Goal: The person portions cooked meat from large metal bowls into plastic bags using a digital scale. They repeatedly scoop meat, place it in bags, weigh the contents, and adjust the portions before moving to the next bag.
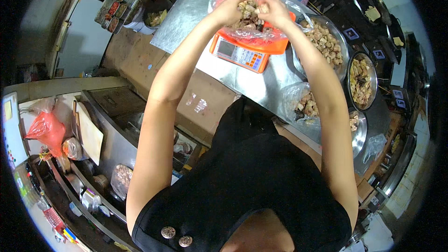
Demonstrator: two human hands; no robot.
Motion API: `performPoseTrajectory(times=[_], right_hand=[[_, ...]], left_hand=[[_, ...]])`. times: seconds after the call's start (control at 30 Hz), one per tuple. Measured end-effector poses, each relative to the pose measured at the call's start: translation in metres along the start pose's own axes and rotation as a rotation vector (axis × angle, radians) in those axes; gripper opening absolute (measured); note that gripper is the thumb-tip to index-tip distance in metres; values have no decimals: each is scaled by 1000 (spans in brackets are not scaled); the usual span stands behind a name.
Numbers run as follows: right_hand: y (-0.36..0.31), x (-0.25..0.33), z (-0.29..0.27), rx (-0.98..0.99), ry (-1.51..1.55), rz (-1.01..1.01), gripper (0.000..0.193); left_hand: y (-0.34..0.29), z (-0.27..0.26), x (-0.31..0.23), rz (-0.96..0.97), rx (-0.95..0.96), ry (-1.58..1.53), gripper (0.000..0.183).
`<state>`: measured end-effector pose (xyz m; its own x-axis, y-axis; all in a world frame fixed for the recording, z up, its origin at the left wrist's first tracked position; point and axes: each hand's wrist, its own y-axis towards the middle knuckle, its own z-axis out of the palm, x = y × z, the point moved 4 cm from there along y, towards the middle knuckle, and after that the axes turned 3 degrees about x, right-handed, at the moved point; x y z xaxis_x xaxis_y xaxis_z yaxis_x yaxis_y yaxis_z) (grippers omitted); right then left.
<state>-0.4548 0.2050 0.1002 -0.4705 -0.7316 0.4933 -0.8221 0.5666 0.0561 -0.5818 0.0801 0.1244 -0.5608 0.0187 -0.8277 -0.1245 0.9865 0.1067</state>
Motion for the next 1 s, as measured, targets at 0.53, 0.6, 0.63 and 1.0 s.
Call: performPoseTrajectory(times=[0.53, 0.6, 0.63, 1.0], right_hand=[[-18, 27, -15, 5, 514, -165, 46], [-27, 46, -27, 15, 348, -158, 45], [-29, 54, -30, 20, 265, -155, 45], [-56, -14, -17, 111, 671, -114, 48]], left_hand=[[-30, -18, -118, 84, -215, -288, 90], [-31, -17, -108, 46, -207, -331, 89], [-31, -17, -101, 28, -204, -351, 89], [-33, -18, -38, 102, -270, -549, 91]])
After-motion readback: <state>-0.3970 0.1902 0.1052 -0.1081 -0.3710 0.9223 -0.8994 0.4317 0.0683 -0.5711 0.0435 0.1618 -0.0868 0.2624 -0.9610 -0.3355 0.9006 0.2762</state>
